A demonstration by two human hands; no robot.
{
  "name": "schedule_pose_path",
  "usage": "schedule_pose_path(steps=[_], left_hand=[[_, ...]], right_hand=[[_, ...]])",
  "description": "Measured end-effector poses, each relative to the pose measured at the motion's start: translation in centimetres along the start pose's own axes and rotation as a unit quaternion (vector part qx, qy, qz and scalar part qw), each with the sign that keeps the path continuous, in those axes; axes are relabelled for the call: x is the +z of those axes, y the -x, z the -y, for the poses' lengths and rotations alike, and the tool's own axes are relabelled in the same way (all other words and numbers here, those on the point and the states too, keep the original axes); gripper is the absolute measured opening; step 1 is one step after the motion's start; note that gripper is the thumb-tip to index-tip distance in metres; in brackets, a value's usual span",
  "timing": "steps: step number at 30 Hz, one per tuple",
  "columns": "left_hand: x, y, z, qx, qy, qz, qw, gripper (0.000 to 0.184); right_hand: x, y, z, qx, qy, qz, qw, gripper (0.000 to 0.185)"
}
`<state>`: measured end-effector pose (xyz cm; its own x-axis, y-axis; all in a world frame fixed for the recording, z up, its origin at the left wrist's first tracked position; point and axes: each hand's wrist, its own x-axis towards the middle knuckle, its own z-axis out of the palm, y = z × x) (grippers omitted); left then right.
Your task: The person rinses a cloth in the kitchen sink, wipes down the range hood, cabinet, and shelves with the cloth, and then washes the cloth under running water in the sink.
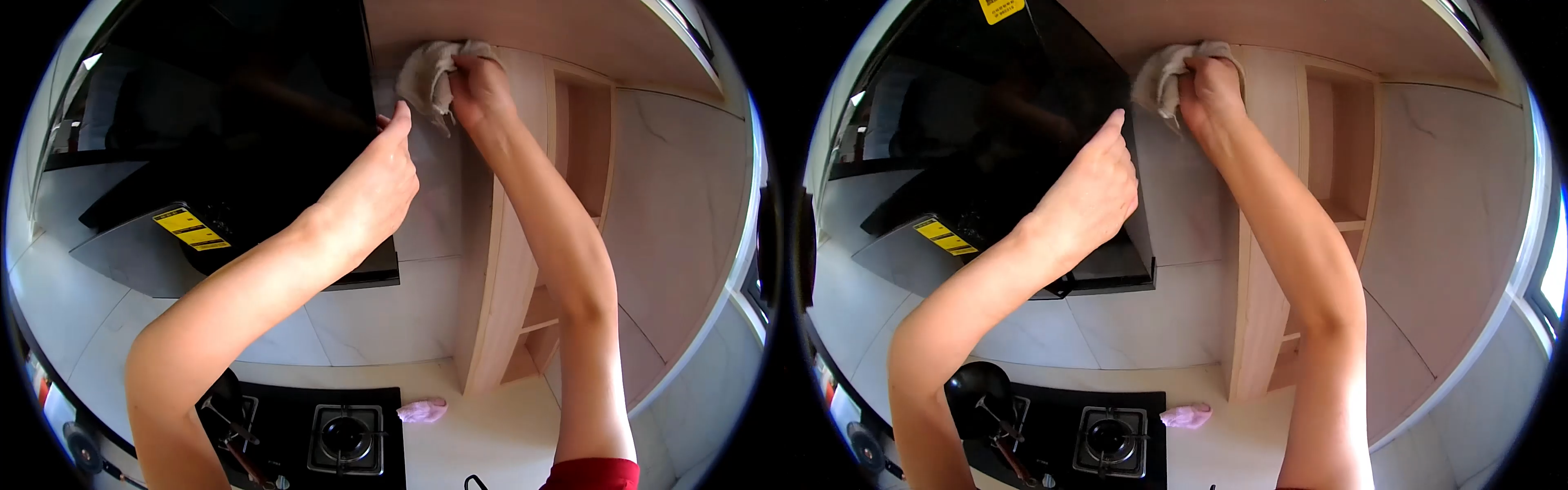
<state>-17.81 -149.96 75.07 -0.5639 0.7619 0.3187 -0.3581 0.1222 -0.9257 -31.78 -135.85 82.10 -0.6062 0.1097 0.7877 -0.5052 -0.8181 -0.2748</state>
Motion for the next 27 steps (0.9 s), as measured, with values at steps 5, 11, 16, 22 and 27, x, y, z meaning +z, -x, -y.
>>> schedule_pose_path(steps=[5, 11, 16, 22, 27], left_hand=[[0.2, 0.5, 0.0, 0.012, -0.009, -0.012, 1.000, 0.019], [1.5, 0.2, -0.3, -0.013, -0.003, -0.062, 0.998, 0.019], [2.8, -0.9, -1.0, -0.064, 0.042, -0.132, 0.988, 0.015], [2.2, -1.1, -1.1, -0.081, 0.105, -0.123, 0.983, 0.012], [1.6, -1.1, -1.1, -0.101, 0.140, -0.130, 0.976, 0.009]], right_hand=[[4.1, 4.8, 0.2, -0.004, 0.178, 0.033, 0.984, 0.013], [2.5, 2.4, -6.6, -0.035, 0.319, 0.077, 0.944, 0.024], [-4.4, -2.8, -15.0, -0.187, 0.468, 0.147, 0.851, 0.036], [-13.2, 3.4, -22.7, -0.058, 0.365, 0.128, 0.920, 0.052], [-17.2, 18.2, -21.3, 0.023, 0.493, 0.079, 0.866, 0.044]])
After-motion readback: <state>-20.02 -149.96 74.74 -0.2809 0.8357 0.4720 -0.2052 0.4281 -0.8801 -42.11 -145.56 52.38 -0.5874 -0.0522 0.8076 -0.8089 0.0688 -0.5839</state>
